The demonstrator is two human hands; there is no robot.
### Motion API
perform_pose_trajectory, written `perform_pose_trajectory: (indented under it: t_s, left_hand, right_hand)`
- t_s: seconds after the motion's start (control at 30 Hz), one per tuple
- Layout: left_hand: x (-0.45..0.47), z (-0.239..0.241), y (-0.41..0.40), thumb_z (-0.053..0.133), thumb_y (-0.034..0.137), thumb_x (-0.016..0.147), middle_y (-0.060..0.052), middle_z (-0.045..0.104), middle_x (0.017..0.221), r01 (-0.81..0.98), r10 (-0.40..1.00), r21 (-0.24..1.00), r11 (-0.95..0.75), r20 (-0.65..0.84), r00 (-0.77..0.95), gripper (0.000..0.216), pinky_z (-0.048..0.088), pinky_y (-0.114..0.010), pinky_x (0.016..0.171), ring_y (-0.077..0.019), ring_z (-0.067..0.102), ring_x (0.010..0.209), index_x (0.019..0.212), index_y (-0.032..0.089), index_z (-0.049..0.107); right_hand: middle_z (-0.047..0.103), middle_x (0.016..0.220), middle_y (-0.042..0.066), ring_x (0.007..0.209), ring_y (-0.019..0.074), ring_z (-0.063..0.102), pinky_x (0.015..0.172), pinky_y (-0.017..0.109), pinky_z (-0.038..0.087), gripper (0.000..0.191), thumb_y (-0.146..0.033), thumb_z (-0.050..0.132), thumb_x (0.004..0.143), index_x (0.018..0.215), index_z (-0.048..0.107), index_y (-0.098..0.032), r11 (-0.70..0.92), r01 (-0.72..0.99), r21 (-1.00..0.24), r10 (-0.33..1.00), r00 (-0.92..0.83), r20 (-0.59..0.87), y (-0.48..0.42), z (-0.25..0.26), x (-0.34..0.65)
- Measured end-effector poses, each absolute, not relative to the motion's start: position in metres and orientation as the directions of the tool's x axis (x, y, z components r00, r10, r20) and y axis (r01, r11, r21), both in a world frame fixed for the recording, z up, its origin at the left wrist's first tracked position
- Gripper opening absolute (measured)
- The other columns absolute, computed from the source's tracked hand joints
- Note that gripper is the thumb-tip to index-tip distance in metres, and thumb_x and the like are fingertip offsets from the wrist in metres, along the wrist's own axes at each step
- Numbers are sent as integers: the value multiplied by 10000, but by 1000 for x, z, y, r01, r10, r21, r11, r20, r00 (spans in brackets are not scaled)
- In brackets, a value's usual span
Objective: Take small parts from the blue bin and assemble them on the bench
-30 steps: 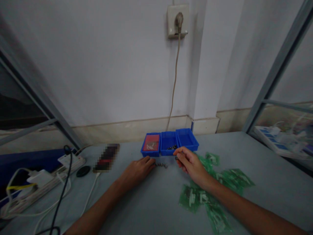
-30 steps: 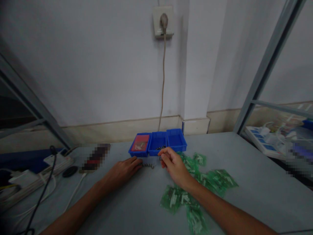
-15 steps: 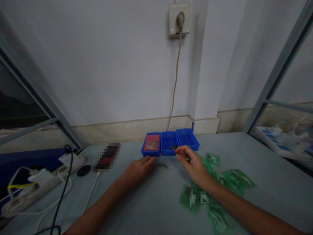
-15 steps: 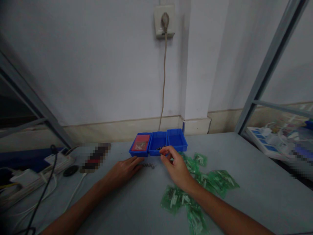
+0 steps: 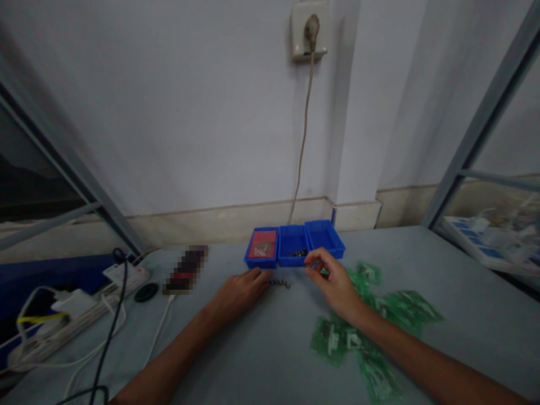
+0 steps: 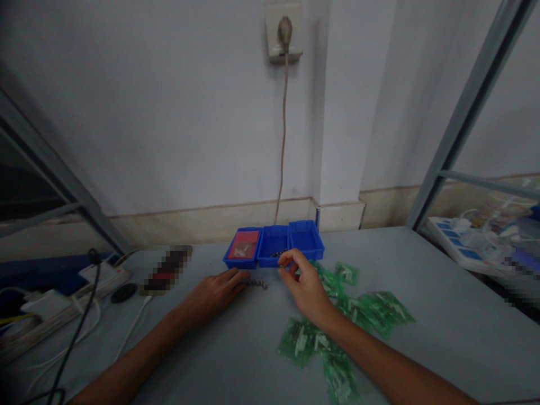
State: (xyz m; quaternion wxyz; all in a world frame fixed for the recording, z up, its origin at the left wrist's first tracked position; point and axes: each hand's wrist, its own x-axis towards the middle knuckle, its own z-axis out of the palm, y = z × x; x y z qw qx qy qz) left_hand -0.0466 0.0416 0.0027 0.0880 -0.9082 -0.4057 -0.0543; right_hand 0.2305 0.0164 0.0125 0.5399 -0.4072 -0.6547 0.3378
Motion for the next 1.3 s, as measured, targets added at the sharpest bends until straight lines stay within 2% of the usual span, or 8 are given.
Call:
perform_pose_trajectory:
  t_s: [0.13,0.37,0.53,0.7,0.8,1.03,1.2,1.3]
  left_hand:
    - [-45,2,42,449,327,1099,-48,672,1060,748,729,-117,-654,169,664,218,572,-292,695,-220,712,856,1276,249,550]
    - [-46,2,42,432,321,1107,-44,666,1052,751,733,-121,-649,163,660,196,554,-268,701,-199,700,851,1240,244,553]
    - [-45,3,42,436,322,1106,-50,672,1074,755,740,-113,-646,152,656,206,555,-276,699,-207,705,876,1263,244,544]
    - [-47,1,44,422,343,1110,-50,680,1072,757,741,-92,-647,159,653,220,556,-279,711,-212,707,889,1264,249,548]
    - [-46,1,43,415,350,1110,-53,676,1066,752,735,-79,-654,167,657,226,561,-292,713,-220,707,890,1245,237,556]
    - [-43,7,40,393,364,1109,-68,692,1069,763,747,-47,-644,173,642,255,577,-313,726,-229,718,887,1225,225,574]
    - [-45,5,42,437,381,1101,-75,705,1132,771,757,-11,-637,178,629,244,592,-342,780,-249,724,962,1242,217,549]
    - [-46,3,43,443,386,1100,-72,712,1129,769,755,-8,-639,184,629,235,589,-332,785,-244,726,966,1229,224,553]
  right_hand:
    - [634,983,28,758,177,531,611,276,422,150,-363,663,929,1026,662,-249,396,123,-910,918,-97,386,17,13,231]
    - [615,822,0,531,110,431,476,248,313,277,-480,641,934,1054,693,-236,153,-75,-985,966,-200,165,18,15,229]
    - [549,699,-29,528,108,429,469,236,298,300,-497,645,927,1014,692,-215,81,-124,-989,978,-183,103,17,16,230]
    - [474,616,-55,507,107,391,455,231,264,238,-432,650,902,978,683,-209,34,-189,-981,982,-178,68,17,16,229]
    - [521,677,-37,523,110,413,461,234,280,237,-426,649,903,1003,696,-216,52,-163,-985,985,-153,77,17,17,229]
    - [629,864,24,621,145,487,505,257,326,225,-387,624,938,1064,739,-241,255,44,-966,961,-124,248,15,16,232]
    - [642,921,39,856,210,581,655,283,438,148,-340,656,923,1011,717,-238,362,106,-926,931,-90,354,17,14,231]
    - [637,910,28,864,208,582,704,293,454,113,-305,665,918,1000,705,-239,399,137,-907,917,-93,389,17,13,232]
